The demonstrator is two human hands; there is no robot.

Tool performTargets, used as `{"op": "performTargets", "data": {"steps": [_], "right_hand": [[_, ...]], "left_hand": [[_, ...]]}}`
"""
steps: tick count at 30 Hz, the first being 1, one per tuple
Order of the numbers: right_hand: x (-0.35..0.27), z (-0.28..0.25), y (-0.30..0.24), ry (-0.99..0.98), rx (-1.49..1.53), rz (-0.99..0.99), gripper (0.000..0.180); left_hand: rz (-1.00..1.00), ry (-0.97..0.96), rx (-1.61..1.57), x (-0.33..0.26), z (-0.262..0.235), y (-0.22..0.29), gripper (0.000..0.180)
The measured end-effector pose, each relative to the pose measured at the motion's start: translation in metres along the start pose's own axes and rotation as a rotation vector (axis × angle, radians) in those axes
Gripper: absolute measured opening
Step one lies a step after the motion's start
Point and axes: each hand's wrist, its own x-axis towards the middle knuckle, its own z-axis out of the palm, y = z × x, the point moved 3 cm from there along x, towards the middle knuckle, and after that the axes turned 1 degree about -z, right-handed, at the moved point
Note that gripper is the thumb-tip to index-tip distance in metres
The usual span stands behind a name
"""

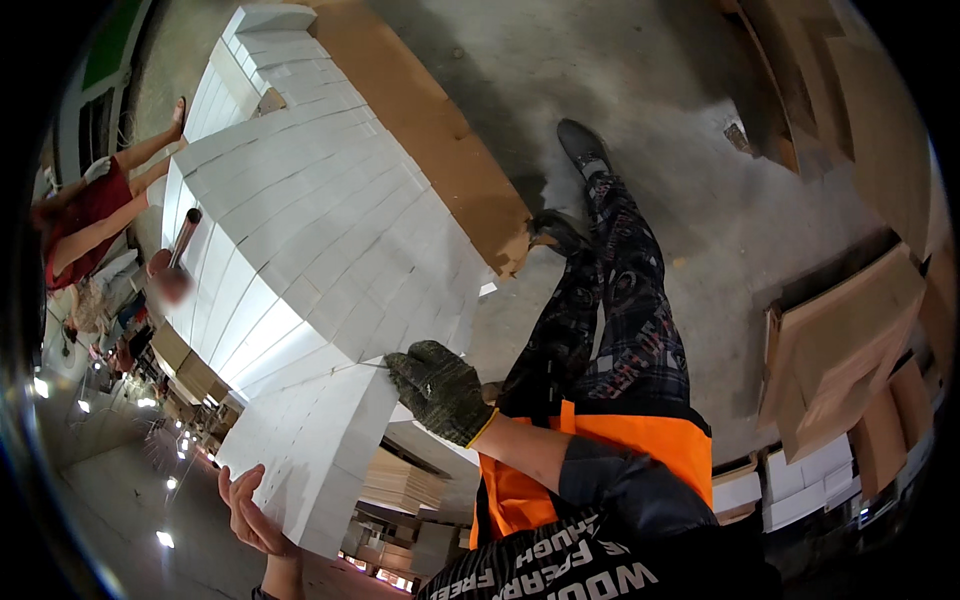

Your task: The person moves white wooden furniture panels from a large stack, handling them one at a time and placing them onto a separate pile on a cardboard-covered pallet.

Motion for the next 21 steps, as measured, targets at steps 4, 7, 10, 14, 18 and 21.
{"op": "performTargets", "data": {"steps": [4, 7, 10, 14, 18, 21], "right_hand": [[-0.001, 0.002, -0.009, -0.15, -0.016, 0.13, 0.036], [-0.01, 0.009, -0.045, -0.249, -0.174, -0.002, 0.044], [-0.007, -0.009, -0.122, -0.419, 0.041, -0.201, 0.042], [-0.057, 0.019, -0.132, -0.511, -0.08, -0.249, 0.04], [0.024, -0.009, -0.067, -0.857, -0.22, 0.055, 0.038], [0.008, -0.011, -0.094, -0.736, -0.063, -0.102, 0.037]], "left_hand": [[0.002, 0.005, 0.014, 0.0, -0.001, 0.002, 0.038], [0.006, 0.011, 0.019, 0.003, -0.001, 0.002, 0.036], [0.021, 0.004, 0.025, 0.003, -0.001, 0.002, 0.035], [0.01, 0.016, -0.011, 0.002, -0.001, 0.003, 0.035], [0.01, 0.025, -0.002, 0.003, -0.001, 0.004, 0.034], [0.043, 0.009, 0.003, 0.002, -0.003, 0.003, 0.034]]}}
